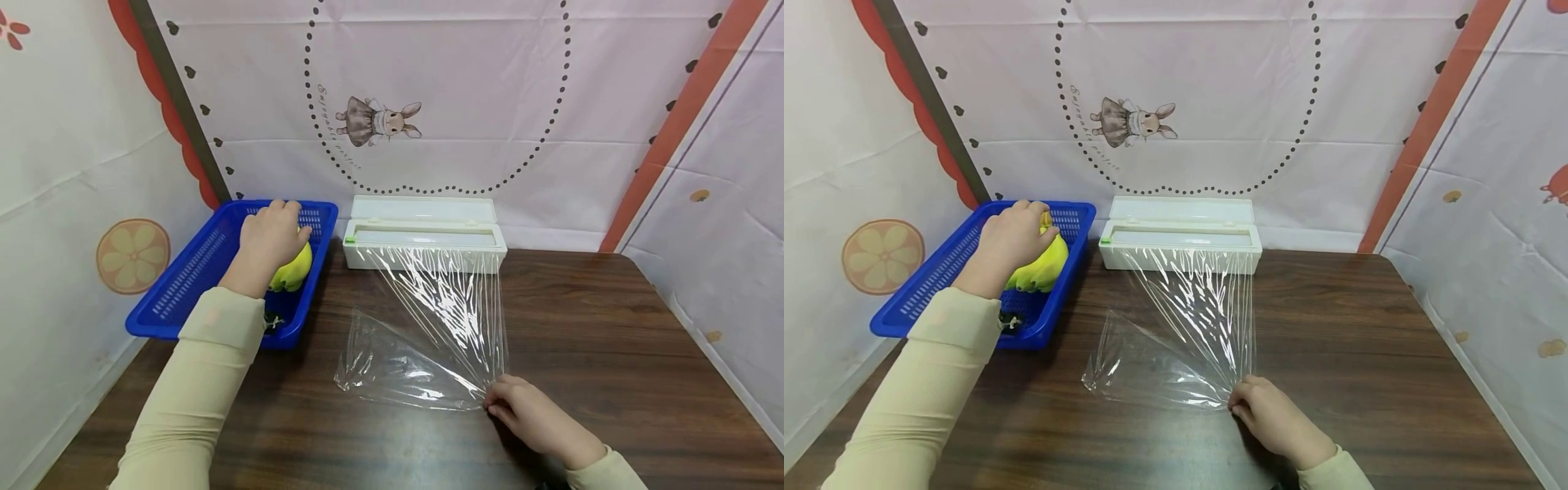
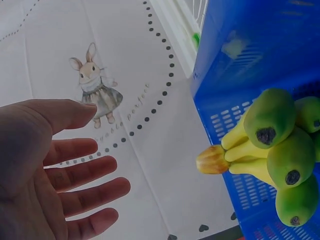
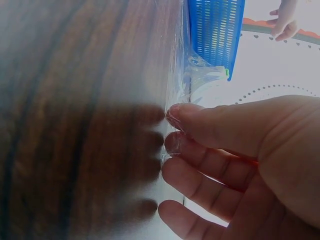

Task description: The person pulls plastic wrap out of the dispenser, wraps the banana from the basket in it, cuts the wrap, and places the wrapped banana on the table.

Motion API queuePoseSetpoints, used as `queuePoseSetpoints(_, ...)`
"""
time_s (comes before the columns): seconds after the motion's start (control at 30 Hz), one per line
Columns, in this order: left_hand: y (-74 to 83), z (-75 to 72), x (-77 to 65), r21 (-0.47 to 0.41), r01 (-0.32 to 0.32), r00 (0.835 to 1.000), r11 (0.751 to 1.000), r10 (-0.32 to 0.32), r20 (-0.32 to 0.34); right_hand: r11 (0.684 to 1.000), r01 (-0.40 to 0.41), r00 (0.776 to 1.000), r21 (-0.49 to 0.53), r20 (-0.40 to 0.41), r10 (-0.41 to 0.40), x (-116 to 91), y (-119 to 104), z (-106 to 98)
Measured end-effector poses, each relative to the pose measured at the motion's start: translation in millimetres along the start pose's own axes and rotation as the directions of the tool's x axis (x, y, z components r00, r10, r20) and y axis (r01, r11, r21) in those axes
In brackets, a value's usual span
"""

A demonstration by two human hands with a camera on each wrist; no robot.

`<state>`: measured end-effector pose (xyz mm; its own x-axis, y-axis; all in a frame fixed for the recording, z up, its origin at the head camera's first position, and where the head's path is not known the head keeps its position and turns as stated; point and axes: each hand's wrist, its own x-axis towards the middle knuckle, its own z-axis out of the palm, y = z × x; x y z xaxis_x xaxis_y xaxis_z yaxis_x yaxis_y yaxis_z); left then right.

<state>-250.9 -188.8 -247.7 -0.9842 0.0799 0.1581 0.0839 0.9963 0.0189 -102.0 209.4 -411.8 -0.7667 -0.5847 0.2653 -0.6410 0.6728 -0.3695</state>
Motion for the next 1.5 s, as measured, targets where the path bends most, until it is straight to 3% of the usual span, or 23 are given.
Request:
queuePoseSetpoints(0.73, -13.3, -0.5, 27.5, -0.052, 0.057, 0.995, 0.997, -0.053, 0.084, 1.0, 0.022, 0.999, 0.001, -0.038, -0.022, -2, 3, 1)
queuePoseSetpoints(1.5, -29.1, 17.7, 44.0, -0.111, 0.105, 0.984, 0.988, -0.088, 0.154, 0.997, 0.072, 0.995, 0.001, -0.075, -0.071, -3, 3, 4)
